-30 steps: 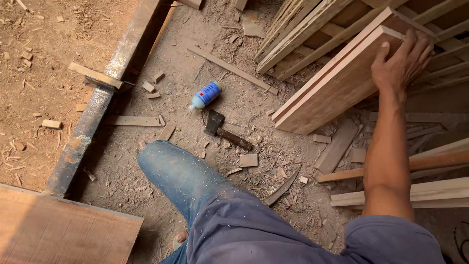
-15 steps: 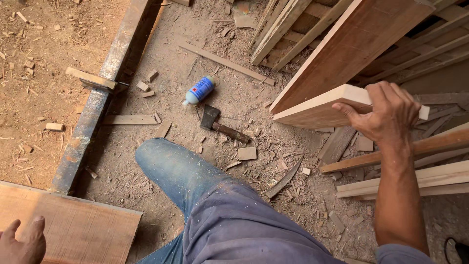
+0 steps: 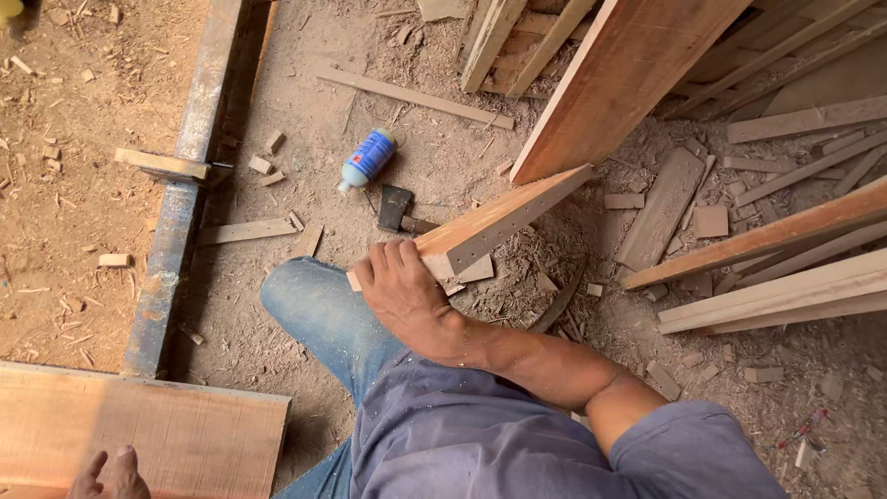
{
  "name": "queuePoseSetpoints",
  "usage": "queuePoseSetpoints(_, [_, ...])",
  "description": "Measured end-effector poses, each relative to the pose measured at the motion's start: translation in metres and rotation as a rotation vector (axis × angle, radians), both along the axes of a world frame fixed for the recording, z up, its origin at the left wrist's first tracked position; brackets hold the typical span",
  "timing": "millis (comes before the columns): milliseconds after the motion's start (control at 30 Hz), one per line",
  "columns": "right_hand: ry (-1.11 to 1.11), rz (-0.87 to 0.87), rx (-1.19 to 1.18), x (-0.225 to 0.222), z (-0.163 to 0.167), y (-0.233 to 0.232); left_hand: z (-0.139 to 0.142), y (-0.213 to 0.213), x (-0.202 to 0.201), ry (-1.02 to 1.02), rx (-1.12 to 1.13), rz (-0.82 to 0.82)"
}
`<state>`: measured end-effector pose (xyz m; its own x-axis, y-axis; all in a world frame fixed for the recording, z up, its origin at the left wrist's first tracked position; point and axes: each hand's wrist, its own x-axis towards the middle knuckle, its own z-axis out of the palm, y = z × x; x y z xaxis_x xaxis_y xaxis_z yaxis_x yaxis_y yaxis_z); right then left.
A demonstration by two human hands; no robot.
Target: The person arranges several wooden planks on a metal frame, applies glue to the edges, and joins them together. The person then uses a screw clamp to press the planks together and adjusts the alignment.
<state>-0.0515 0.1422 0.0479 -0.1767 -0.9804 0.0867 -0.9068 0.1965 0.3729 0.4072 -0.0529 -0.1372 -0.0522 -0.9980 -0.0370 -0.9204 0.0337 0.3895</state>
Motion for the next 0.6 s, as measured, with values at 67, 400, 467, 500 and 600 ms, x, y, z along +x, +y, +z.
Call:
queuePoseSetpoints(67, [0.009,-0.004,-0.05,0.0,0.002,0.001,0.001,0.003,0.009,-0.063,0.08,0.055])
queuePoseSetpoints(400, [-0.1,-0.03,-0.057,-0.017,0.046,0.066,0.028,0.031,-0.014,0.158,0.134,0.205])
queuePoseSetpoints(467, [-0.064,-0.051,-0.089,-0.017,0.048,0.079,0.024,0.026,-0.021,0.179,0.229,0.34])
queuePoseSetpoints(500, [-0.027,-0.068,-0.094,-0.019,0.047,0.084,0.02,0.024,-0.025,0.188,0.275,0.405])
queuePoseSetpoints(600, [-0.002,-0.106,-0.205,-0.037,0.047,0.089,0.012,0.02,-0.026,0.085,0.223,0.157])
